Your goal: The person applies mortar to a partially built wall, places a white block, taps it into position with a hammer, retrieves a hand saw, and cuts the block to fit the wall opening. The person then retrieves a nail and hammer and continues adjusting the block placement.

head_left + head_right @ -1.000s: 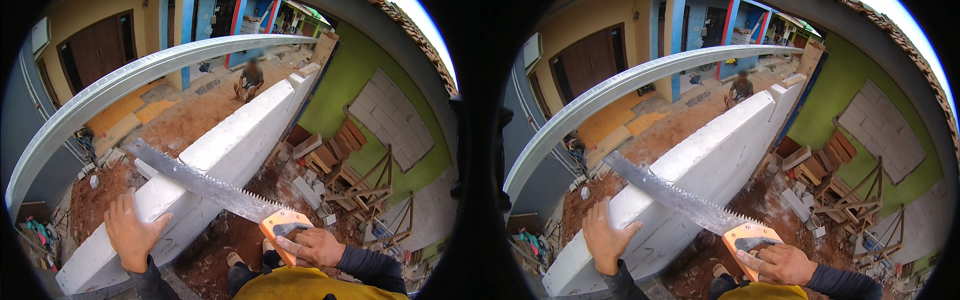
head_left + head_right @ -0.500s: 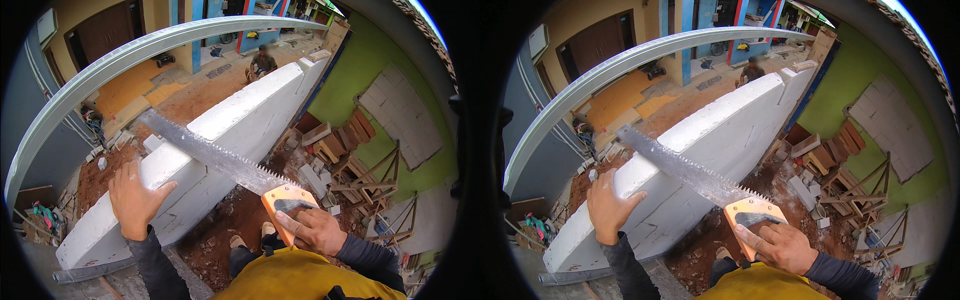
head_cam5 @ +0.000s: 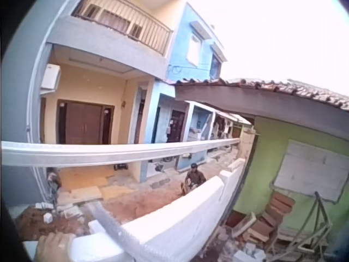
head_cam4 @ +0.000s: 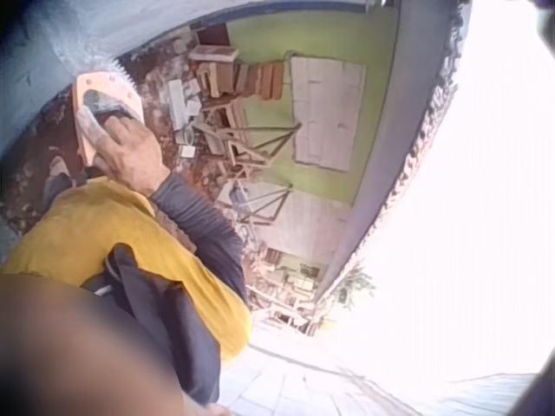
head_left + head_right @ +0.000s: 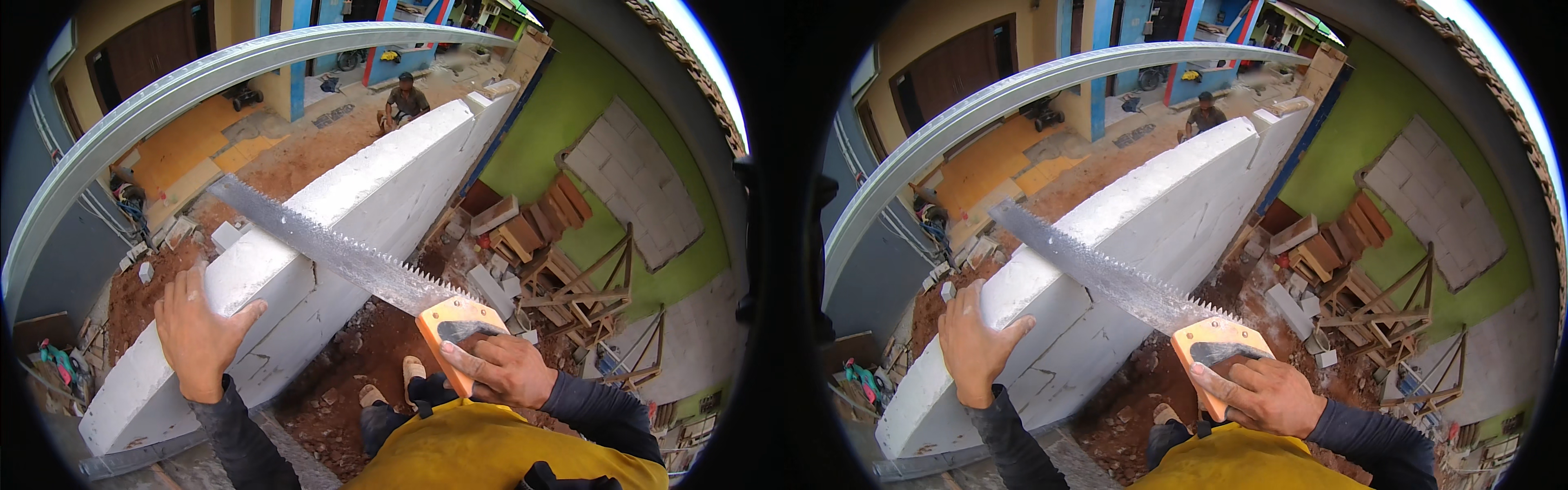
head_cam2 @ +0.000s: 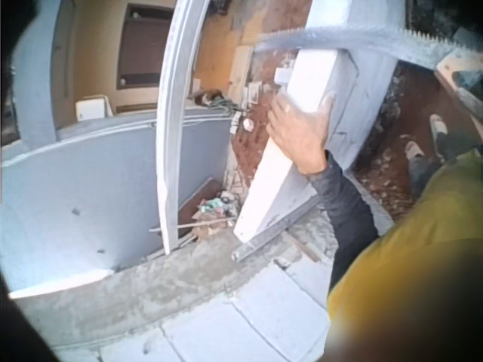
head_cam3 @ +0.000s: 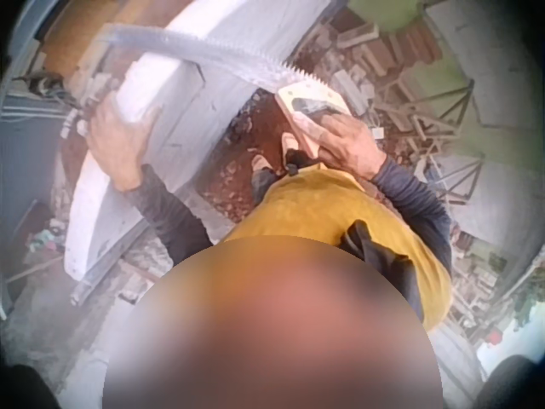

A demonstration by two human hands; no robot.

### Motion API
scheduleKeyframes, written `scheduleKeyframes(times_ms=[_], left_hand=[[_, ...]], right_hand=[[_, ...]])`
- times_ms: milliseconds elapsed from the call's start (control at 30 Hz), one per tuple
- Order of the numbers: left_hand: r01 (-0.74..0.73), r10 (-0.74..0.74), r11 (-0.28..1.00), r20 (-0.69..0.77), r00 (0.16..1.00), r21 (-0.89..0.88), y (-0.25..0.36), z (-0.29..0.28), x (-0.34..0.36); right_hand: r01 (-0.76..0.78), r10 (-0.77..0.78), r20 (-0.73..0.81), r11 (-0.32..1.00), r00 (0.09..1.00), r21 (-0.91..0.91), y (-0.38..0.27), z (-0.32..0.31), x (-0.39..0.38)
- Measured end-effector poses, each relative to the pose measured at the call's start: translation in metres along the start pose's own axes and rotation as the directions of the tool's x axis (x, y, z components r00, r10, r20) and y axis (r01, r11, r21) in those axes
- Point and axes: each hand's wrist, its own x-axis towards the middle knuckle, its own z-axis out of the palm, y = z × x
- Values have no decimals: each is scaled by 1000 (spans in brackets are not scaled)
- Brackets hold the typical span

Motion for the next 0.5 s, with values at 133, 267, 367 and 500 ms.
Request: scheduleKeyframes(times_ms=[133,267,367,500], left_hand=[[-18,18,1000,-9,1000,-19,1,-1,1],[-5,5,1000,5,1000,-6,0,-3,3],[-3,3,1000,19,1000,-10,0,-1,2],[-6,6,1000,17,1000,4,1,-2,0]], right_hand=[[41,-40,-49,998,998,37,-1,12,13],[40,-39,-54,999,998,27,-4,13,31],[93,-83,-128,993,988,75,-7,5,27],[52,-48,-75,997,996,61,-4,7,20]])
